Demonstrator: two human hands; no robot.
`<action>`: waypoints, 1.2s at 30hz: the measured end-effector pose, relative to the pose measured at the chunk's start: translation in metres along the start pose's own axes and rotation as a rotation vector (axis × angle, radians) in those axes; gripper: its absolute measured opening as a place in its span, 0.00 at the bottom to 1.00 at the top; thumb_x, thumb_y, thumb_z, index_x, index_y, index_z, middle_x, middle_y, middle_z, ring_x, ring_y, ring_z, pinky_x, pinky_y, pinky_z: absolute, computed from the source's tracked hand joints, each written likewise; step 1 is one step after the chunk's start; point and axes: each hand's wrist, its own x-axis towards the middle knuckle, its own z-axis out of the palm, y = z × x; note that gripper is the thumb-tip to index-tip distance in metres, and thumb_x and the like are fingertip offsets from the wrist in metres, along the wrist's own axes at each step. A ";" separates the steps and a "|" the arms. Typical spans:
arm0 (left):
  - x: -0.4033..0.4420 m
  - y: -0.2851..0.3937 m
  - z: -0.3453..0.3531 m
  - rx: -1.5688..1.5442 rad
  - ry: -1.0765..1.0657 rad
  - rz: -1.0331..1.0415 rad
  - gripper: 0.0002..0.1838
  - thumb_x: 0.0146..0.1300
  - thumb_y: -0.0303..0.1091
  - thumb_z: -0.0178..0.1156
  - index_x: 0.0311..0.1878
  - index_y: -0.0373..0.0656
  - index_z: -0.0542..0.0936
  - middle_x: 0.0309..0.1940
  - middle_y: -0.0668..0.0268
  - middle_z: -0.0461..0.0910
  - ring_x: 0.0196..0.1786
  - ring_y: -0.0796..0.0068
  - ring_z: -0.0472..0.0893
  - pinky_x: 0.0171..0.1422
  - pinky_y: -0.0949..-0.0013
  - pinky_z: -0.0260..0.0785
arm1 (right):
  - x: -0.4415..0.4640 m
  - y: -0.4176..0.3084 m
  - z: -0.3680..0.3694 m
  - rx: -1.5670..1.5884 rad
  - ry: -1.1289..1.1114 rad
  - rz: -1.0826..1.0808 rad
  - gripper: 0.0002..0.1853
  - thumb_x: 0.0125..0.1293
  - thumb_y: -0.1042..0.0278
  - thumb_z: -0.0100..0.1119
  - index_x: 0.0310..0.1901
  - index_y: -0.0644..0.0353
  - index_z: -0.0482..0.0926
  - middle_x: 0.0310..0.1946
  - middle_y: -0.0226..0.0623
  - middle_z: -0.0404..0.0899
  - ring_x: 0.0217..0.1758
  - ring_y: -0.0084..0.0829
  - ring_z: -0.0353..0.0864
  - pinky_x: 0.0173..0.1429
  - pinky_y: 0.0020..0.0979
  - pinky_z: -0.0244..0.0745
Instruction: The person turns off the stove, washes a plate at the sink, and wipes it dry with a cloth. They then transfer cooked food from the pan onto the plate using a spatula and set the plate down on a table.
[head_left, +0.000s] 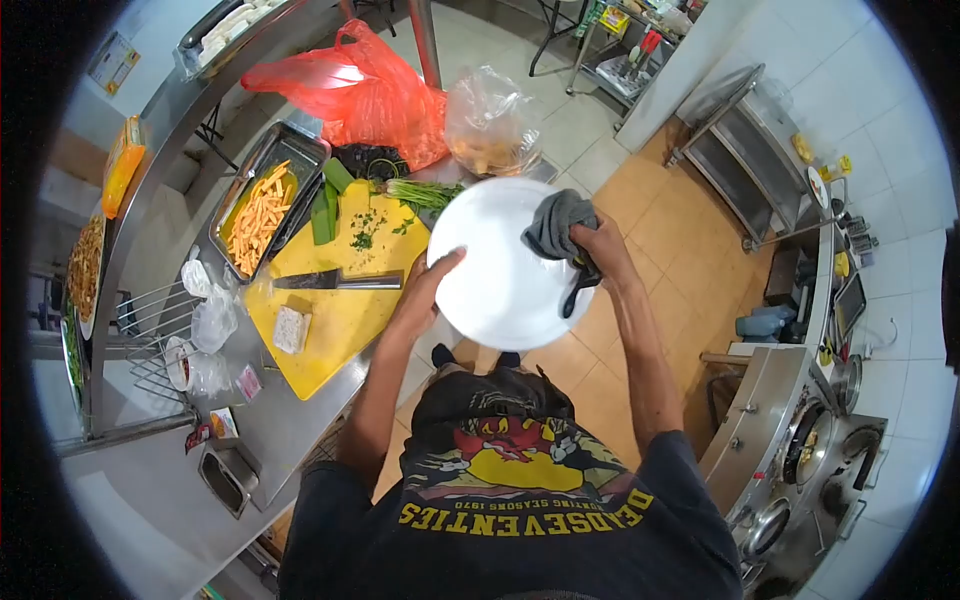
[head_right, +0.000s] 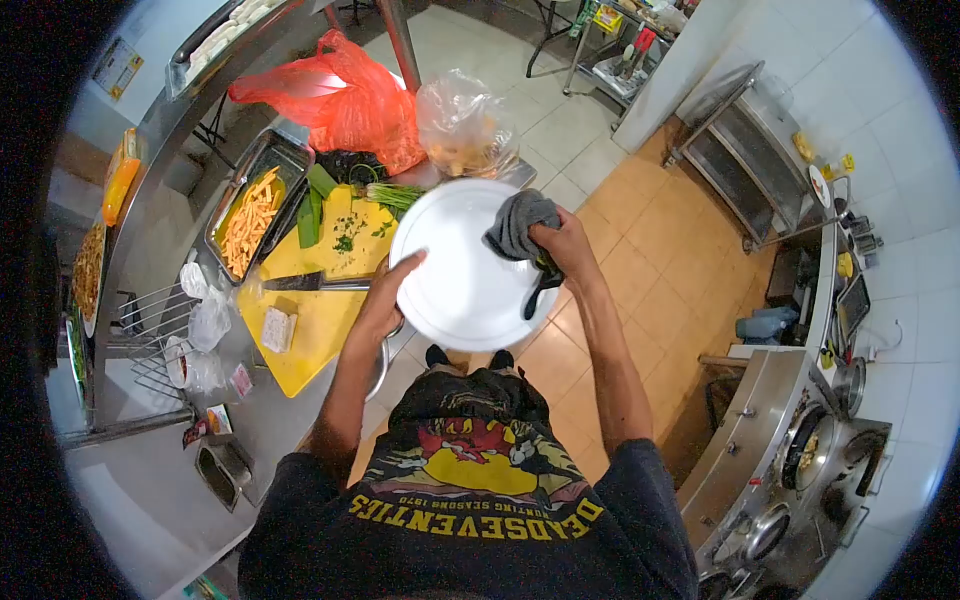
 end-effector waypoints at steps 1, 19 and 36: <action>0.004 -0.005 0.004 -0.132 0.036 0.033 0.30 0.59 0.37 0.62 0.62 0.35 0.65 0.51 0.59 0.75 0.51 0.72 0.77 0.54 0.68 0.72 | 0.000 0.002 0.005 0.049 0.081 -0.004 0.13 0.56 0.78 0.53 0.44 0.67 0.76 0.33 0.28 0.77 0.32 0.18 0.74 0.36 0.22 0.71; -0.004 -0.021 0.003 -0.248 0.071 0.075 0.27 0.64 0.38 0.59 0.63 0.37 0.65 0.54 0.59 0.74 0.55 0.72 0.74 0.57 0.68 0.69 | -0.012 0.015 0.022 0.132 0.157 -0.067 0.13 0.57 0.78 0.53 0.45 0.66 0.75 0.36 0.29 0.78 0.37 0.20 0.75 0.43 0.23 0.73; 0.026 -0.085 -0.028 -0.079 0.267 0.229 0.39 0.69 0.60 0.40 0.71 0.37 0.50 0.66 0.57 0.60 0.68 0.66 0.63 0.69 0.63 0.58 | -0.041 0.037 0.102 -1.010 -0.301 -0.651 0.36 0.51 0.66 0.60 0.65 0.56 0.63 0.71 0.43 0.51 0.75 0.47 0.45 0.74 0.51 0.41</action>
